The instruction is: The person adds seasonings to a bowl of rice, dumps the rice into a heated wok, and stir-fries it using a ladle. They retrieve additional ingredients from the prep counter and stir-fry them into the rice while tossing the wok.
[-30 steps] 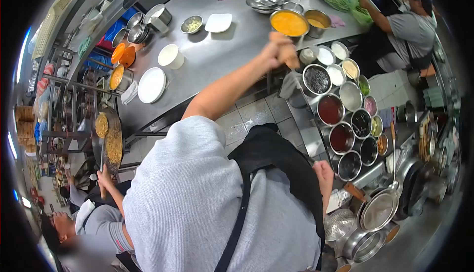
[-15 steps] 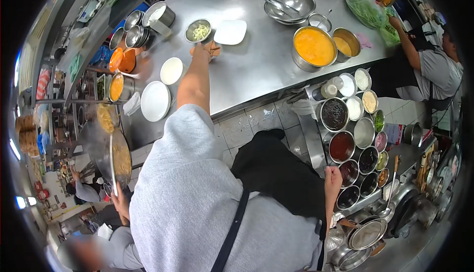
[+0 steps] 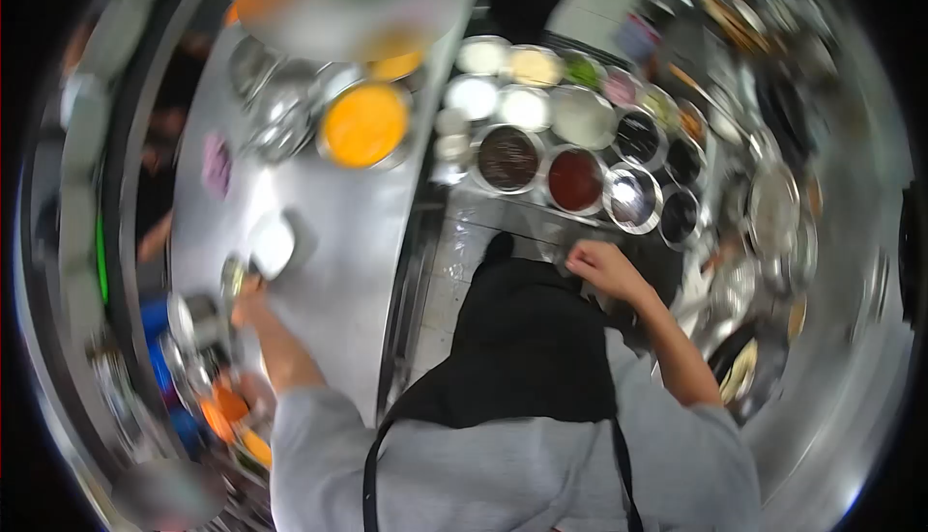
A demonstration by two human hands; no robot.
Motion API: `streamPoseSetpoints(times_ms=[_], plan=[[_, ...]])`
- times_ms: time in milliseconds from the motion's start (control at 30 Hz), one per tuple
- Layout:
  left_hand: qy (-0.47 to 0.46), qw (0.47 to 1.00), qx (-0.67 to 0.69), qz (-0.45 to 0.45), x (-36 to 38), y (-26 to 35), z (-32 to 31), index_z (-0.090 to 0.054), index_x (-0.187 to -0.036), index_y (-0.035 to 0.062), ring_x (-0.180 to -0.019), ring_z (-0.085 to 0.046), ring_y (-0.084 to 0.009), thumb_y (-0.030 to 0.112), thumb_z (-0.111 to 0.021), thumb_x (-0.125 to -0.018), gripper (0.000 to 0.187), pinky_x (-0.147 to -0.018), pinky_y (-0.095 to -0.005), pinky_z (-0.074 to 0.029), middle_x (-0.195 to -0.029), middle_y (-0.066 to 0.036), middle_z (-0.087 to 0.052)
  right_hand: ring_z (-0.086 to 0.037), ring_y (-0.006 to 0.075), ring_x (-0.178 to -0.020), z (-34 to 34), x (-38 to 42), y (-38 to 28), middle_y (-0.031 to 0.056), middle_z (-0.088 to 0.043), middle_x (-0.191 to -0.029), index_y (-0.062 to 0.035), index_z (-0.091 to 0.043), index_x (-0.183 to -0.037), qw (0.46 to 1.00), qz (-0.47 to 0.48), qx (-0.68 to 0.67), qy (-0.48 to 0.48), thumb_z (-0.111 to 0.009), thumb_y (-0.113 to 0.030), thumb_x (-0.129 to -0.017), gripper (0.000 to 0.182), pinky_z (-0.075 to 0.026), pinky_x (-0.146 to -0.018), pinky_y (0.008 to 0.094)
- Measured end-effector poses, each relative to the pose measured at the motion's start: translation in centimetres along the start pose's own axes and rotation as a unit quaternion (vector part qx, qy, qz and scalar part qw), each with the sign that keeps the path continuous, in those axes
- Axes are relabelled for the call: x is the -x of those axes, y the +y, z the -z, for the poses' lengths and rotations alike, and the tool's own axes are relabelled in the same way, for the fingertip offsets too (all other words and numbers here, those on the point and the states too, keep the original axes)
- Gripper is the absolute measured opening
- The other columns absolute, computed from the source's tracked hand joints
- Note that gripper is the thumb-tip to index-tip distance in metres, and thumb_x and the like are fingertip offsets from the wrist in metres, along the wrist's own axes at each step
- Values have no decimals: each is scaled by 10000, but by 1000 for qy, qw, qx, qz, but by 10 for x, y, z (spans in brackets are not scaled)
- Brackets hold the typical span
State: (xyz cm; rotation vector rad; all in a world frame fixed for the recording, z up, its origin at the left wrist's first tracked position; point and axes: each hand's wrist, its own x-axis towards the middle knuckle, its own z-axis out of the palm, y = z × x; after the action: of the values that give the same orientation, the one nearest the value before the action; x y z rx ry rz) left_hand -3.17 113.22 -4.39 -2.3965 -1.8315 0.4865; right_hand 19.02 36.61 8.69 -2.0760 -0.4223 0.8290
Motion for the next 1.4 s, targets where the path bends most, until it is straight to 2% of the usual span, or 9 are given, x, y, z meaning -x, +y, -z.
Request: streamPoseSetpoints(times_ms=[167,200,267,467,667,833,967,1267,1400], plan=[[117,961,-237,-80,8,38,85,-706,-731,199,-733,-697,-198,506,-527,-884,387,-555,-442,-498,-775,11,-713,-617,271,-673,6,42,33,132,-650,-757,-24,-628,-905,988,22,-50,148,-676,-253,-882,235,-477,-629,391],[123,969,178,-120,3,52,89,-628,-677,157,-631,-622,-193,452,-545,-889,373,-518,-398,-471,-712,-1,-652,-623,277,-676,9,53,36,131,-649,-752,-22,-628,-911,981,7,-47,189,-673,-249,-882,233,-488,-645,393],[-16,525,844,-107,16,94,110,-473,-568,74,-427,-471,-182,344,-581,-898,440,-442,-310,-419,-585,-24,-530,-630,281,-691,12,81,45,132,-644,-753,-20,-631,-923,963,-37,-61,259,-667,-237,-877,224,-502,-669,391],[-399,472,710,-338,155,288,202,-502,-679,61,-396,-432,-181,311,-606,-896,347,-435,-309,-416,-571,-62,-517,-570,161,-766,21,205,115,79,-581,-875,-30,-625,-1008,811,-117,-74,568,-673,-137,-857,191,-482,-705,321],[-539,475,556,-418,464,451,185,-518,-1235,45,-851,-632,-224,213,-681,-838,460,-711,-374,-541,-1023,-82,-620,-538,410,-1065,-12,417,206,216,-524,-1185,-47,-507,-1268,470,-566,227,638,-678,-125,-785,518,-440,-921,482],[-646,353,415,-534,812,461,133,-464,-1355,41,-1057,-631,-230,85,-677,-826,571,-907,-366,-525,-1199,-89,-622,-654,318,-795,-112,497,269,169,-618,-873,-1,-449,-1237,535,-640,-125,537,-620,-134,-857,437,-518,-695,478],[-468,193,340,-793,1032,400,134,-526,-1277,34,-1107,-585,-198,46,-704,-780,529,-958,-332,-469,-1185,-100,-598,-467,130,-406,-124,502,231,46,-512,-619,-28,-464,-1159,395,-153,-520,741,-568,-76,-877,305,-361,-356,265],[33,-61,243,-967,1258,384,42,-564,-1093,104,-823,-682,-317,234,-764,-775,398,-671,-406,-549,-968,-124,-673,-432,125,-385,-120,571,195,30,-487,-600,-47,-492,-1062,381,-86,-544,743,-536,-33,-866,201,-348,-353,256],[-161,152,340,-914,1247,363,67,-521,-1115,75,-811,-672,-367,262,-792,-742,498,-690,-447,-544,-872,-140,-676,-426,113,-389,-123,580,228,27,-500,-603,-46,-496,-1085,431,-234,-468,736,-532,-55,-876,213,-340,-356,252]])
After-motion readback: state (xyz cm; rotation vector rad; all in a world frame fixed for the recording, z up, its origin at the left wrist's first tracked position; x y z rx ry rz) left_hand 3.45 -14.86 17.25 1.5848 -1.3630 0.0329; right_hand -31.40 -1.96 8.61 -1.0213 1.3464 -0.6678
